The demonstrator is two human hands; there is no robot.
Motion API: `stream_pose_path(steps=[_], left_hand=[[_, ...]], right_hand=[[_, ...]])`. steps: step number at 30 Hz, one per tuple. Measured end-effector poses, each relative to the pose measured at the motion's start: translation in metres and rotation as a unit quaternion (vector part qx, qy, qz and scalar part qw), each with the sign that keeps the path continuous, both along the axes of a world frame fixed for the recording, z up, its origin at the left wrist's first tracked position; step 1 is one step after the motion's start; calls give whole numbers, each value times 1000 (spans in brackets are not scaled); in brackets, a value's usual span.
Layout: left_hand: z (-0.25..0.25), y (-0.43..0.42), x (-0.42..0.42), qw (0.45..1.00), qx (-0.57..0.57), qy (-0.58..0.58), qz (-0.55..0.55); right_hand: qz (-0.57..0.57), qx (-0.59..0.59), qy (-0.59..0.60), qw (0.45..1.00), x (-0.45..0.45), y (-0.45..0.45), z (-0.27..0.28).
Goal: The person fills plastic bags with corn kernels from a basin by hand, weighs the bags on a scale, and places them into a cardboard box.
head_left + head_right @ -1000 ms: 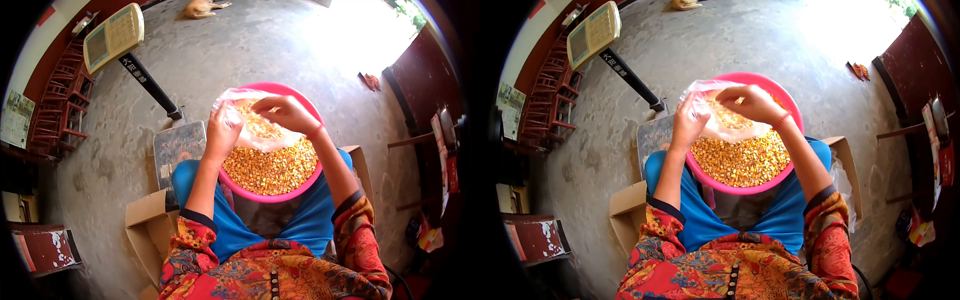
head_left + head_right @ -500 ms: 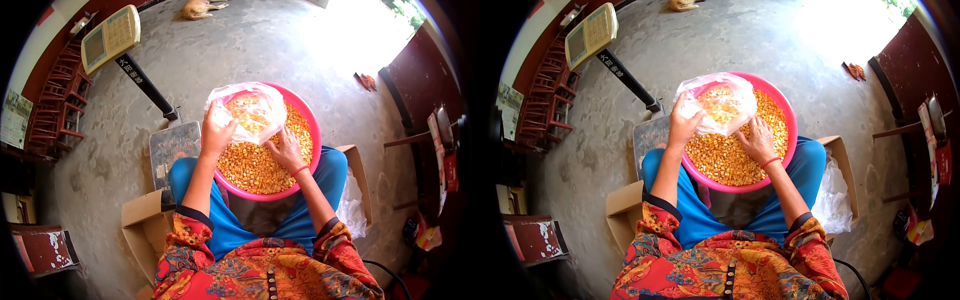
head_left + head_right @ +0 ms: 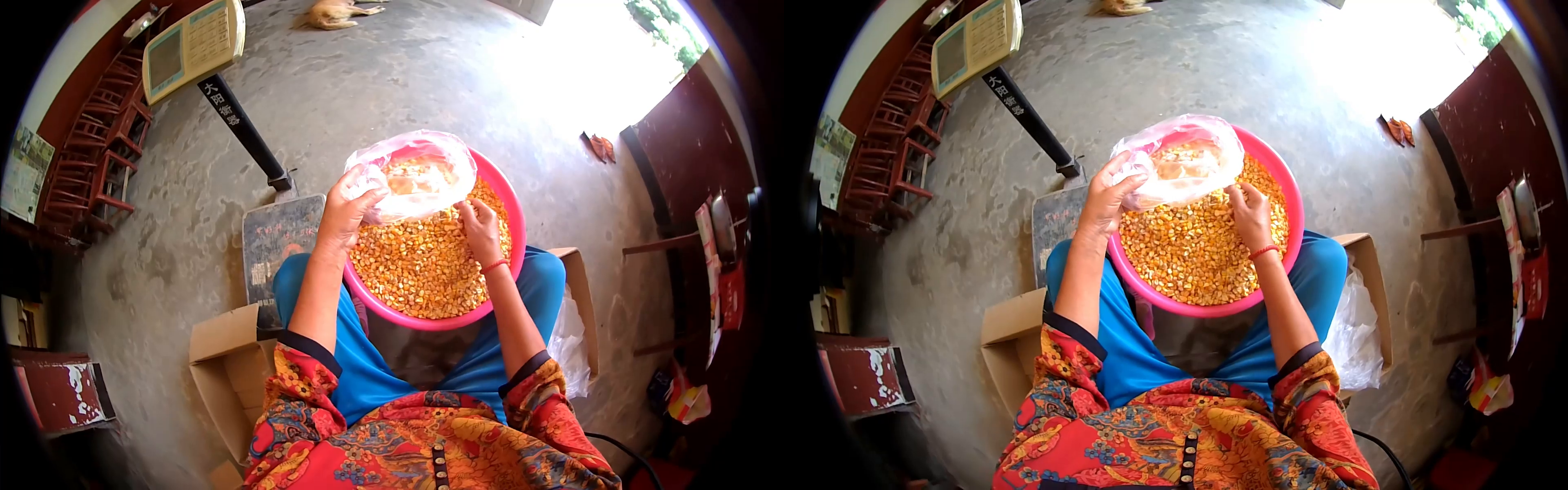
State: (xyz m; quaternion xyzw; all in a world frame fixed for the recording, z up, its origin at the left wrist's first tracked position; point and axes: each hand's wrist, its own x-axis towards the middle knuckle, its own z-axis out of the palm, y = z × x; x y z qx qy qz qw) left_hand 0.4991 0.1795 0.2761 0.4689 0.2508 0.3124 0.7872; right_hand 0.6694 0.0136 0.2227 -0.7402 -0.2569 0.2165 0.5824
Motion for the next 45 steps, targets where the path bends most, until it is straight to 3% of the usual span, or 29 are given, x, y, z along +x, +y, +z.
stream_pose_path(steps=[2, 4, 5, 7, 10, 14, 18, 23, 26, 29, 32, 34, 36, 38, 40, 41, 43, 45], left_hand=[[5, -1, -4, 1000, -9, 8, -3], [7, -2, -7, 992, 91, 86, -6], [4, -2, -7, 992, 90, 85, -3], [-1, -3, -6, 969, 208, 121, 53], [1, -2, -7, 964, 231, 107, 82], [-4, 0, -7, 968, 210, 121, 65], [-18, 3, -2, 946, 289, 134, 65], [-16, 1, 0, 928, 345, 124, 67], [14, -12, -5, 970, 182, 162, -2], [7, -9, -6, 976, 140, 166, -10], [-17, 2, -4, 939, 309, 145, 41], [-10, 0, -5, 904, 397, 136, 76], [-5, 0, -4, 897, 411, 142, 77], [-2, -3, -3, 889, 426, 147, 76], [2, -6, -1, 881, 437, 168, 72], [5, -7, 0, 880, 439, 167, 71], [9, -10, -2, 877, 447, 170, 51], [7, -9, -3, 877, 442, 178, 59]], right_hand=[[3, 43, 54, 998, 2, 0, 1], [-14, 81, 243, 967, 3, -1, 13], [-27, 70, 270, 960, 0, -3, 19], [6, 67, 297, 953, -2, -9, 20], [39, 60, 335, 939, -3, -18, 23], [0, 99, 353, 930, 5, -24, 22], [20, 223, 426, 877, 17, -12, 39], [90, 299, 386, 868, 6, 29, 105], [97, 305, 307, 896, -2, 63, 106], [113, 220, 200, 948, -8, 89, 83], [265, 59, 67, 960, 6, 91, 47], [268, 26, 61, 961, 4, 89, 38], [264, -26, -50, 963, 9, 85, 34], [262, -41, -57, 963, 15, 85, 28], [271, -46, -231, 933, 20, 84, 28], [269, -45, -232, 934, 25, 80, 29], [200, 11, -61, 978, 11, 65, 70], [116, 145, -24, 982, 4, 49, 84]])
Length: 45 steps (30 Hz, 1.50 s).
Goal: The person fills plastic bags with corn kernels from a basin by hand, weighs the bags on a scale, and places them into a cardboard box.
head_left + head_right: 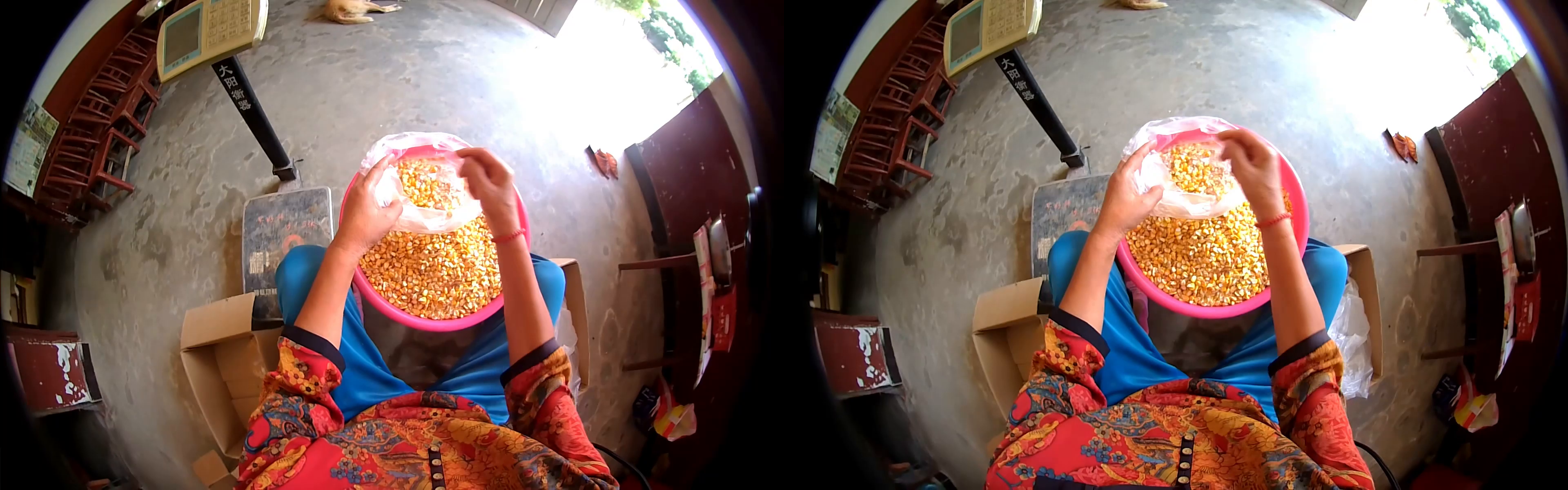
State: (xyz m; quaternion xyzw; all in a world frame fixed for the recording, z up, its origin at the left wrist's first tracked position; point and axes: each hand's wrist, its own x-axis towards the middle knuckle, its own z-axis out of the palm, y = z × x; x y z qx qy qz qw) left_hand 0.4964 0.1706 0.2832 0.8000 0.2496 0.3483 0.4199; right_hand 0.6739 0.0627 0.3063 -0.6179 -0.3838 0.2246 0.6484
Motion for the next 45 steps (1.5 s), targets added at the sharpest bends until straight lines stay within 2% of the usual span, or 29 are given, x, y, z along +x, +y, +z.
stream_pose_path(steps=[3, 5, 6, 7, 8, 11, 12, 14, 25, 28, 30, 31, 32, 33, 34, 35, 37, 39, 42, 44, 45], left_hand=[[0, 3, -2, 1000, 6, -10, 14], [0, 1, -2, 1000, 15, -21, 14], [0, 1, -1, 1000, 8, -25, 16], [1, 1, -1, 999, 1, -28, 18], [2, 1, 0, 999, 3, -29, 18], [2, -1, 1, 1000, -6, -19, 14], [2, -1, 0, 1000, -6, -25, 12], [2, 0, 0, 999, -6, -32, 10], [4, 1, -1, 997, -5, -71, 37], [5, 0, -1, 997, -2, -70, 37], [5, 0, -1, 997, -5, -75, 36], [5, 0, -1, 996, -9, -80, 34], [4, 0, -1, 996, -9, -79, 36], [4, 0, -1, 996, -6, -78, 33], [4, 1, -1, 996, -2, -78, 31], [4, 1, -1, 996, -3, -79, 32], [4, 1, -1, 997, -2, -70, 30], [3, 1, 0, 997, 2, -74, 28], [1, 1, 3, 997, 8, -76, 20], [1, 1, 4, 997, 11, -77, 17], [2, 0, 3, 997, 11, -72, 12]], right_hand=[[-156, 77, 58, 983, 16, -22, -16], [-172, 60, 47, 982, 46, -34, -70], [-173, -12, -69, 982, 59, -38, -102], [-171, -84, -183, 964, 53, -37, -98], [-188, -184, -235, 936, 43, -44, -96], [-106, -169, -347, 916, 28, -39, -105], [-106, -170, -346, 917, 24, -38, -103], [-34, -191, -374, 907, 18, -37, -97], [-25, -214, -341, 915, -1, -52, -82], [-9, -232, -300, 925, 3, -51, -90], [-100, -139, -224, 959, 7, -45, -101], [-97, -139, -225, 960, 10, -46, -98], [-75, -147, -7, 986, 14, -49, -93], [-50, -148, 211, 965, 14, -50, -83], [-63, -88, 286, 952, 8, -48, -76], [-62, -89, 285, 953, 9, -49, -75], [-64, -2, 428, 901, 16, -53, -70], [-18, 66, 485, 872, 17, -54, -57], [5, 95, 488, 867, 6, -45, -16], [80, 145, 475, 864, 2, -32, 4], [80, 144, 475, 865, 1, -24, 9]])
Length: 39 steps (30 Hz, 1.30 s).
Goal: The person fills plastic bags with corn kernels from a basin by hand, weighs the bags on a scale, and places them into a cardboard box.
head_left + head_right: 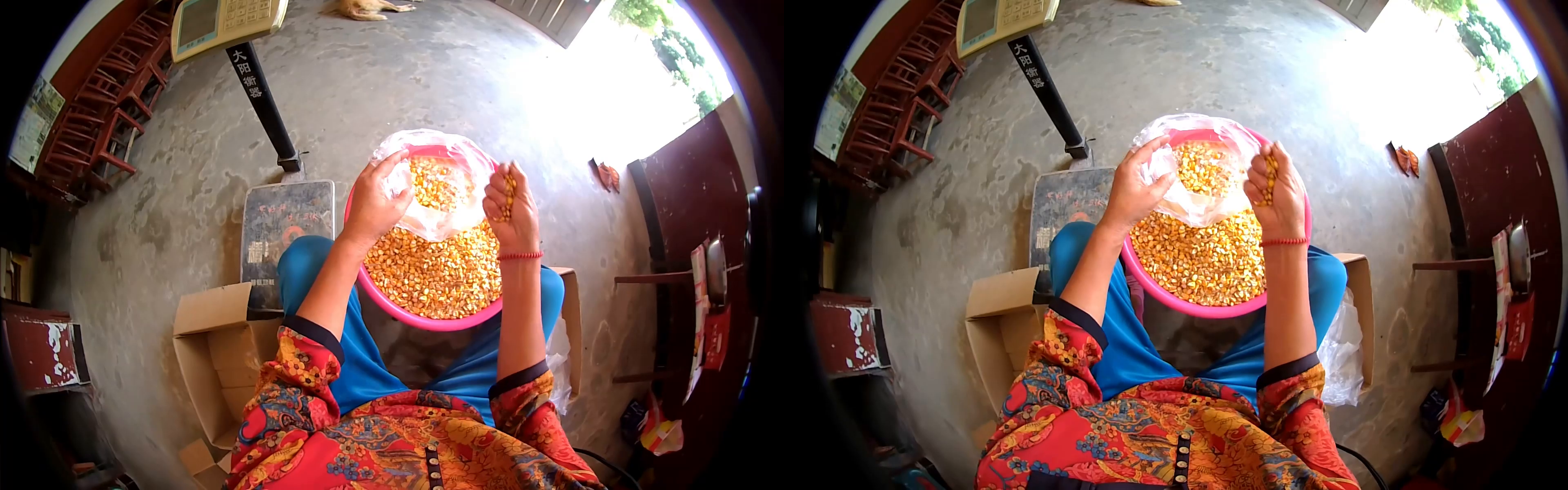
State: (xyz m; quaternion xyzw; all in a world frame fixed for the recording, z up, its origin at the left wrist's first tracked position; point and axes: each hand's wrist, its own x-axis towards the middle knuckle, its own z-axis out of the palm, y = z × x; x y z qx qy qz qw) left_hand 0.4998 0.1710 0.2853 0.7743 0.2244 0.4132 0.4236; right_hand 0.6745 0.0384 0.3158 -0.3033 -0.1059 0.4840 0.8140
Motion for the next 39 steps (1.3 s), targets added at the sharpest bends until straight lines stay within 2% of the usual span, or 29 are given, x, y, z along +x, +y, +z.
stream_pose_path(steps=[2, 4, 6, 7, 9, 10, 13, 14, 17, 18, 21, 22, 24, 25, 26, 28, 30, 32, 34, 35, 38, 39], left_hand=[[2, -1, 0, 1000, 1, 4, -5], [4, -1, -2, 1000, 6, 7, 1], [6, -2, -3, 1000, -1, 4, 3], [7, -3, -4, 1000, -10, 2, 3], [7, -1, -6, 1000, -10, 1, 3], [6, 0, -6, 1000, -9, -1, -1], [3, 2, -4, 1000, 5, -3, -12], [2, 2, -4, 1000, 5, -3, -12], [3, 0, -2, 1000, 10, 1, -10], [2, 0, -1, 1000, 13, 2, -9], [3, -2, 0, 1000, 16, 4, -12], [4, -2, 0, 1000, 15, 5, -13], [6, -1, -1, 1000, 8, 5, -5], [6, -1, -2, 1000, -1, 6, 1], [4, 0, -3, 1000, -2, 7, 2], [2, 2, -4, 1000, 3, -3, 4], [2, 2, -4, 1000, 11, -2, 6], [3, 1, -3, 1000, 22, -3, 9], [4, 0, -2, 1000, 10, -1, 18], [4, 1, -2, 1000, 10, -2, 19], [2, 1, -1, 1000, 23, -6, 16], [2, 1, -1, 999, 25, -3, 20]], right_hand=[[57, 20, -7, 998, -2, 18, 7], [46, -27, -56, 997, -2, 38, 3], [31, -92, -153, 983, -2, 49, -2], [34, -91, -153, 983, 2, 54, -10], [-32, -174, -352, 919, 12, 63, -32], [-30, -174, -353, 919, 16, 64, -40], [47, -245, -604, 757, 25, 58, -51], [47, -246, -603, 757, 26, 57, -53], [11, -221, -706, 672, 27, 54, -54], [10, -223, -705, 673, 28, 52, -55], [30, -212, -822, 527, 30, 47, -56], [29, -212, -822, 528, 30, 46, -55], [45, -177, -725, 664, 27, 41, -53], [55, -198, -650, 732, 15, 35, -27], [8, -188, -566, 803, 7, 28, -15], [-72, -146, -459, 874, 10, 14, -7], [-183, -137, -405, 885, 21, 4, -17], [-210, -163, -406, 875, 45, -8, -51], [-213, -242, -568, 758, 74, -15, -103], [-183, -326, -653, 658, 67, -21, -103], [-99, -395, -735, 542, 55, -22, -119], [-73, -399, -750, 522, 47, -21, -116]])
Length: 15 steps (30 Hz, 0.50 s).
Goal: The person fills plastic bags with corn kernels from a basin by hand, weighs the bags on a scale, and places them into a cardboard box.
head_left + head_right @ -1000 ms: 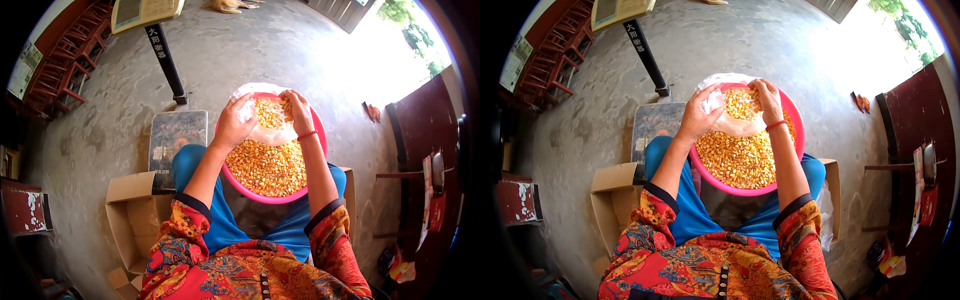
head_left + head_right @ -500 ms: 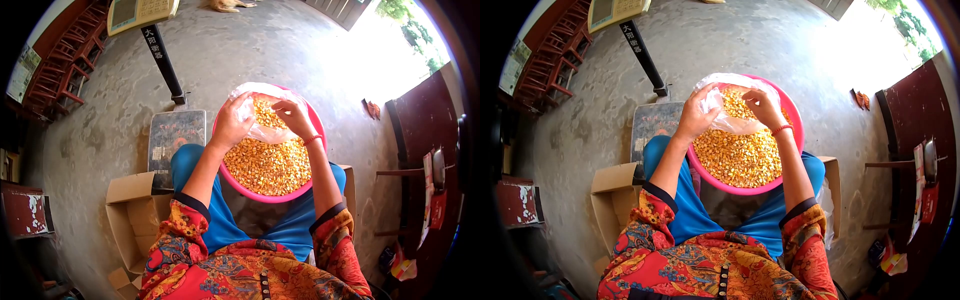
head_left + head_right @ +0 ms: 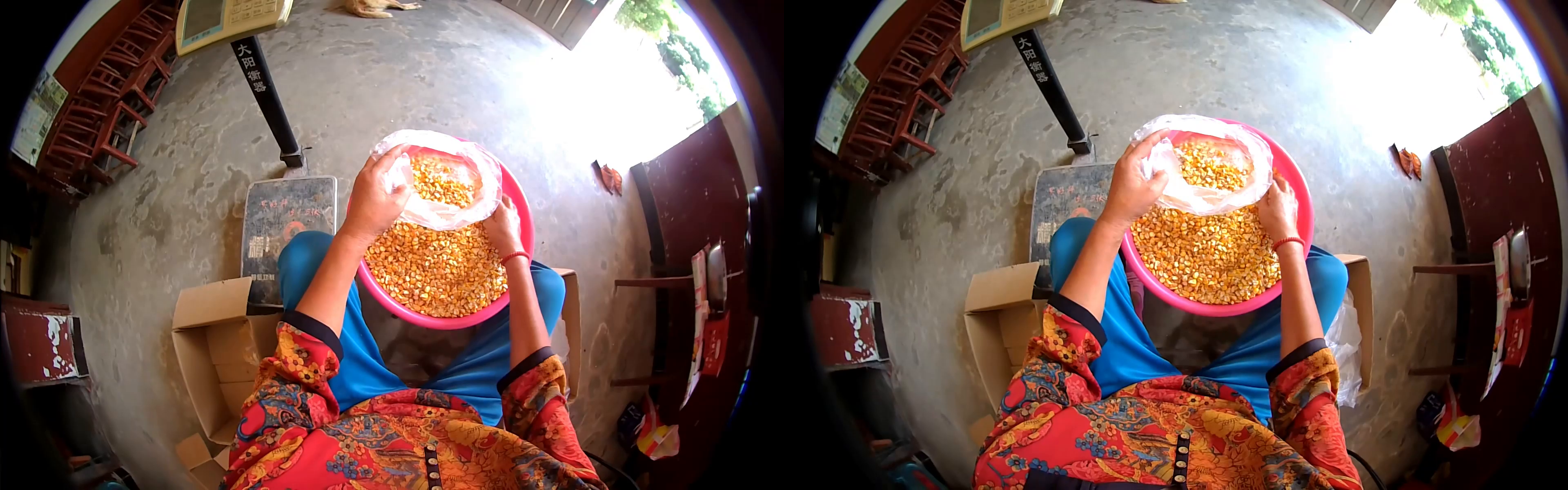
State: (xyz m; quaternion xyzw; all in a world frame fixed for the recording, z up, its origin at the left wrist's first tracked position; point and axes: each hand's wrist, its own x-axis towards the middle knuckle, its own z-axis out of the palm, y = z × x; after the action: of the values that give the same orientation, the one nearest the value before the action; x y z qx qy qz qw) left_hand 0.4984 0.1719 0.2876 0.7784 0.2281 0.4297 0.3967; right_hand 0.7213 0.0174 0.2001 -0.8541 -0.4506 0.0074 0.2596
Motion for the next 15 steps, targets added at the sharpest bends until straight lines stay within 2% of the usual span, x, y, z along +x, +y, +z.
stream_pose_path(steps=[3, 5, 7, 15], left_hand=[[1, 0, -2, 1000, -1, -3, 1], [2, 1, -2, 1000, -3, -10, -3], [2, 1, -3, 1000, -23, -5, -8], [2, 2, -3, 999, -27, -26, 2]], right_hand=[[48, 45, 44, 997, -13, 4, -4], [45, 26, 70, 996, -17, 4, -4], [114, -20, 76, 990, -25, 1, 7], [113, 56, 55, 991, -40, -8, 13]])
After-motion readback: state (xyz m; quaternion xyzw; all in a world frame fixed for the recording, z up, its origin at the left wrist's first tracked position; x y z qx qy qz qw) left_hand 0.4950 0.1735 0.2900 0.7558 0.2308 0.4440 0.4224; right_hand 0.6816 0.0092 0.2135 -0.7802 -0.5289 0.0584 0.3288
